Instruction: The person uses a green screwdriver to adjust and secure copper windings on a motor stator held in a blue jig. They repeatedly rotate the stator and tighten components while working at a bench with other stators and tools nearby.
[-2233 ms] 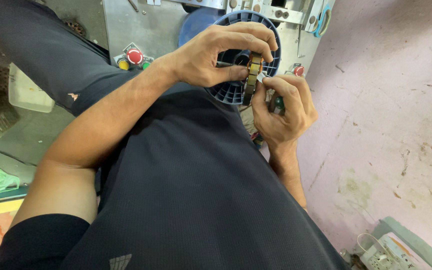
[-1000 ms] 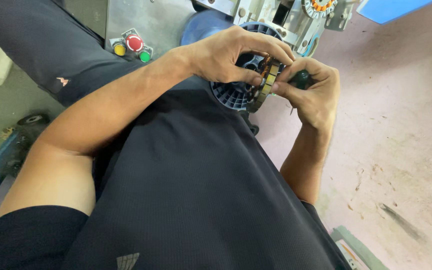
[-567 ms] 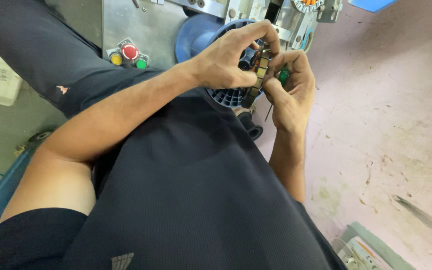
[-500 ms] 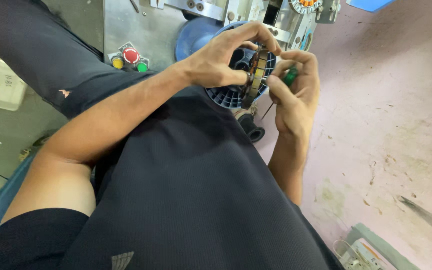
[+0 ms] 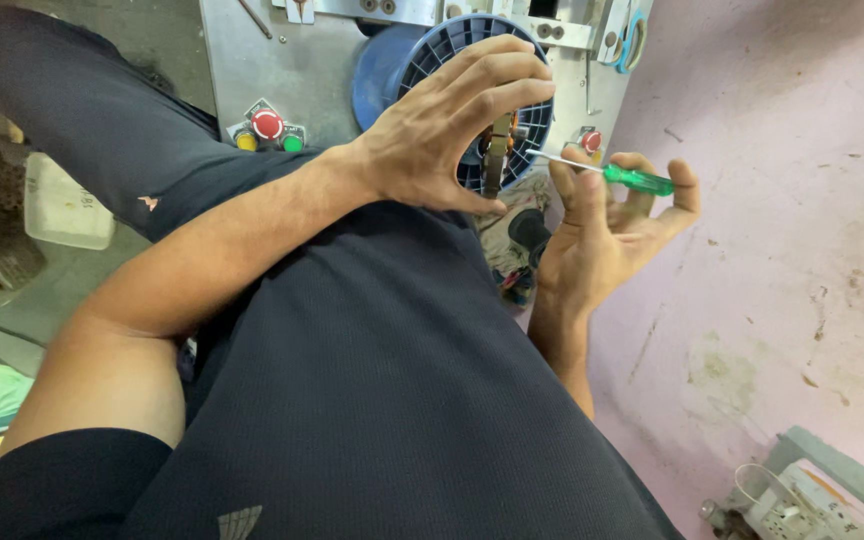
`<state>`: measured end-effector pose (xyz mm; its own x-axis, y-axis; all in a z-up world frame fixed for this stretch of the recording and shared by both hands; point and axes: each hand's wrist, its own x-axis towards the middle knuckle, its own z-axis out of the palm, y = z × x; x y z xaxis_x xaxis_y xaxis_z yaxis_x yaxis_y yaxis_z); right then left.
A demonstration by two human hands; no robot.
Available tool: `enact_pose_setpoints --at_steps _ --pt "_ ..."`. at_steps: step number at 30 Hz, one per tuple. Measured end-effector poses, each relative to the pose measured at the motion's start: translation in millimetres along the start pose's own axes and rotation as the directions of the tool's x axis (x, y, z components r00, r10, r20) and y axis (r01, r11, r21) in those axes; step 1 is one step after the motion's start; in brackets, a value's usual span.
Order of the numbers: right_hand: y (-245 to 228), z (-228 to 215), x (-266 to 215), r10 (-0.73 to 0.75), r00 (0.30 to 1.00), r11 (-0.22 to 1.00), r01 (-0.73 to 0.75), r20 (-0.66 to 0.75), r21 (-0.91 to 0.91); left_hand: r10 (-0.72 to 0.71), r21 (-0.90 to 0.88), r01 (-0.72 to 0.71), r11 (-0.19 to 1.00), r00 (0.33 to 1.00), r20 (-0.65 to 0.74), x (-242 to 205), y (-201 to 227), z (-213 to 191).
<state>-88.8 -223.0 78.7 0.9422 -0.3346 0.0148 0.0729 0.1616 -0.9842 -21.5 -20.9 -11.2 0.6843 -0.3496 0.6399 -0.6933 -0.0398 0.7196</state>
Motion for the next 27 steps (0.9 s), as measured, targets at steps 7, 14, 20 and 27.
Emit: enact_pose_setpoints --at_steps 7,14,20,27 --pt "12 26 -20 -0.469 0.859 0.78 0.511 0.205 -0.361 -0.135 -0.494 0.154 0.856 0.988 0.074 2 -15 -23" --pt "15 23 -20 -0.568 0.729 0.571 0.684 0.383 -0.454 -0.154 -0.602 0.224 0.766 0.974 0.166 3 -21 -26" --pt "22 27 -18 -0.625 0.646 0.491 0.761 0.437 -0.424 -0.174 -0.516 0.219 0.828 0.975 0.136 4 -21 -26" --pt "-13 41 -4 -0.358 0.748 0.629 0.636 0.559 -0.448 -0.153 -0.529 0.203 0.824 0.979 0.137 5 -24 -27"
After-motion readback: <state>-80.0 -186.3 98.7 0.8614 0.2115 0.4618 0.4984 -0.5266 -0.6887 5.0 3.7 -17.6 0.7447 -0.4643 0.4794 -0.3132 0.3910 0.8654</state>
